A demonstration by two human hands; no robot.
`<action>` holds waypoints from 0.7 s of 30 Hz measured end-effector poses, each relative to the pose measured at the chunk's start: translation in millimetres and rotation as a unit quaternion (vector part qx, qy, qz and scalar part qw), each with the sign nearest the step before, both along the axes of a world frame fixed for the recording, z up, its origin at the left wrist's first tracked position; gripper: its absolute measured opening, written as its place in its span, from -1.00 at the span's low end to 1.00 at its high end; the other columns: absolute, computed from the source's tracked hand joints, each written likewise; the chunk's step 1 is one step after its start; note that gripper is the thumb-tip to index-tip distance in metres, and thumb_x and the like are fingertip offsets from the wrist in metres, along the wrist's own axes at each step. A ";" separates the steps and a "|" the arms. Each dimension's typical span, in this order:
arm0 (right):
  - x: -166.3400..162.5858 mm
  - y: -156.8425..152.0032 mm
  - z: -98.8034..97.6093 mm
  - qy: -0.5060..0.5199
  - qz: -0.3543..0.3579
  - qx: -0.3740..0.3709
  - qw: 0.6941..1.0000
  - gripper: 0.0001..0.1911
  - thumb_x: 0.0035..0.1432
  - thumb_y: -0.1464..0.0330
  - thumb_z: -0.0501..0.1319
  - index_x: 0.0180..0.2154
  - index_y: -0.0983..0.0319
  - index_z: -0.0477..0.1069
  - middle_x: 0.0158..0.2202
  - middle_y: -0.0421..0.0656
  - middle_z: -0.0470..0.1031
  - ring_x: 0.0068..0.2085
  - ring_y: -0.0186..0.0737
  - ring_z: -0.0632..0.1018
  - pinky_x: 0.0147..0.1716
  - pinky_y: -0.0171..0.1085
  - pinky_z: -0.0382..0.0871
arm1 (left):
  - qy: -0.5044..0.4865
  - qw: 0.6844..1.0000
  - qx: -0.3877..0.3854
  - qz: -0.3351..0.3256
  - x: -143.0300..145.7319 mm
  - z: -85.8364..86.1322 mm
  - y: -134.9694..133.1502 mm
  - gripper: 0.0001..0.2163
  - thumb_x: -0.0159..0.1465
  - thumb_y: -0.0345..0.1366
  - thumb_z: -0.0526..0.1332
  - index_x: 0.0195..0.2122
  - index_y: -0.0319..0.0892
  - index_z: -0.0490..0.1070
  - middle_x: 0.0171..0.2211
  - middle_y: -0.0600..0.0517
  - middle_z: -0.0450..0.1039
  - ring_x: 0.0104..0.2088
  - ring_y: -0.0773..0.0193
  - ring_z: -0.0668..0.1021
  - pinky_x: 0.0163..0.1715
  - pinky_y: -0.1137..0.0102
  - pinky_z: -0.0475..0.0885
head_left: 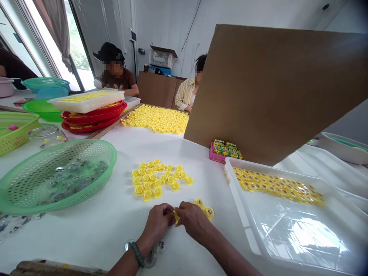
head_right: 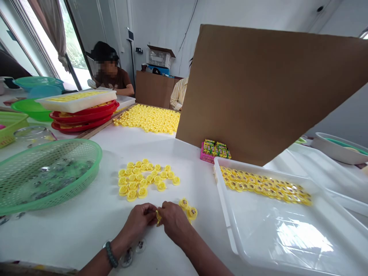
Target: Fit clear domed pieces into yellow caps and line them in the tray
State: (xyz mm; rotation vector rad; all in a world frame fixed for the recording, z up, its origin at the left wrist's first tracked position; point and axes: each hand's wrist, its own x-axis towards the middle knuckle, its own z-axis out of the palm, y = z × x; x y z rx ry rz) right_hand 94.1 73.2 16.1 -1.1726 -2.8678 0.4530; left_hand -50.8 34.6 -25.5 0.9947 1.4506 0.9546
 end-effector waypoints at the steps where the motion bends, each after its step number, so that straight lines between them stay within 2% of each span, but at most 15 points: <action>1: -0.4 0.7 0.3 -0.009 -0.001 -0.005 1.000 -0.92 0.10 0.46 0.19 -0.40 0.23 0.44 -0.42 -0.20 0.44 -0.42 -0.32 0.45 -0.46 -0.39 0.19 | -0.016 1.000 -0.011 -0.001 -0.2 -0.2 -0.5 -0.86 0.01 -0.34 0.11 -0.47 -0.24 0.43 -0.60 0.04 0.44 -0.54 0.30 0.45 -0.51 0.46 0.32; 4: -2.0 4.1 1.8 -0.029 -0.004 -0.018 0.999 -0.97 0.04 0.45 0.25 -0.43 0.25 0.46 -0.44 -0.19 0.44 -0.46 -0.32 0.45 -0.49 -0.38 0.18 | -0.039 0.999 -0.029 -0.001 -0.5 -0.8 -0.8 -0.86 0.01 -0.31 0.15 -0.45 -0.24 0.42 -0.56 0.04 0.45 -0.51 0.30 0.47 -0.49 0.45 0.34; 7: -4.2 7.5 3.1 -0.040 -0.008 -0.017 0.999 -0.96 -0.02 0.44 0.28 -0.48 0.28 0.46 -0.48 -0.17 0.44 -0.49 -0.30 0.43 -0.52 -0.36 0.16 | -0.040 0.999 -0.026 0.000 0.8 -2.8 1.9 -0.86 -0.06 -0.27 0.23 -0.51 -0.22 0.35 -0.61 0.08 0.40 -0.58 0.31 0.44 -0.55 0.44 0.33; 13: -2.0 5.5 -2.6 -0.028 0.006 0.030 0.999 -0.92 0.02 0.44 0.25 -0.49 0.24 0.46 -0.44 -0.13 0.45 -0.30 -0.19 0.40 -0.38 -0.29 0.18 | -0.077 0.997 -0.024 0.009 10.3 -11.8 5.5 -0.81 -0.11 -0.26 0.25 -0.56 -0.19 0.25 -0.67 0.14 0.30 -0.66 0.34 0.40 -0.65 0.47 0.27; 17: 20.9 4.1 -6.1 0.003 -0.046 0.083 0.996 -0.89 0.02 0.35 0.29 -0.50 0.22 0.46 -0.37 -0.13 0.44 -0.24 -0.16 0.36 -0.33 -0.26 0.18 | -0.028 1.000 0.002 -0.006 16.8 -12.7 0.9 -0.81 -0.04 -0.26 0.20 -0.39 -0.19 0.31 -0.67 0.17 0.29 -0.69 0.35 0.38 -0.68 0.48 0.24; 21: 51.2 10.4 3.5 -0.024 -0.109 0.097 0.989 -0.84 -0.06 0.32 0.35 -0.55 0.24 0.44 -0.37 -0.10 0.42 -0.24 -0.12 0.37 -0.33 -0.24 0.20 | 0.033 0.999 0.012 -0.025 8.3 -1.2 -5.4 -0.82 0.01 -0.25 0.15 -0.34 -0.17 0.34 -0.60 0.15 0.31 -0.66 0.34 0.41 -0.65 0.48 0.27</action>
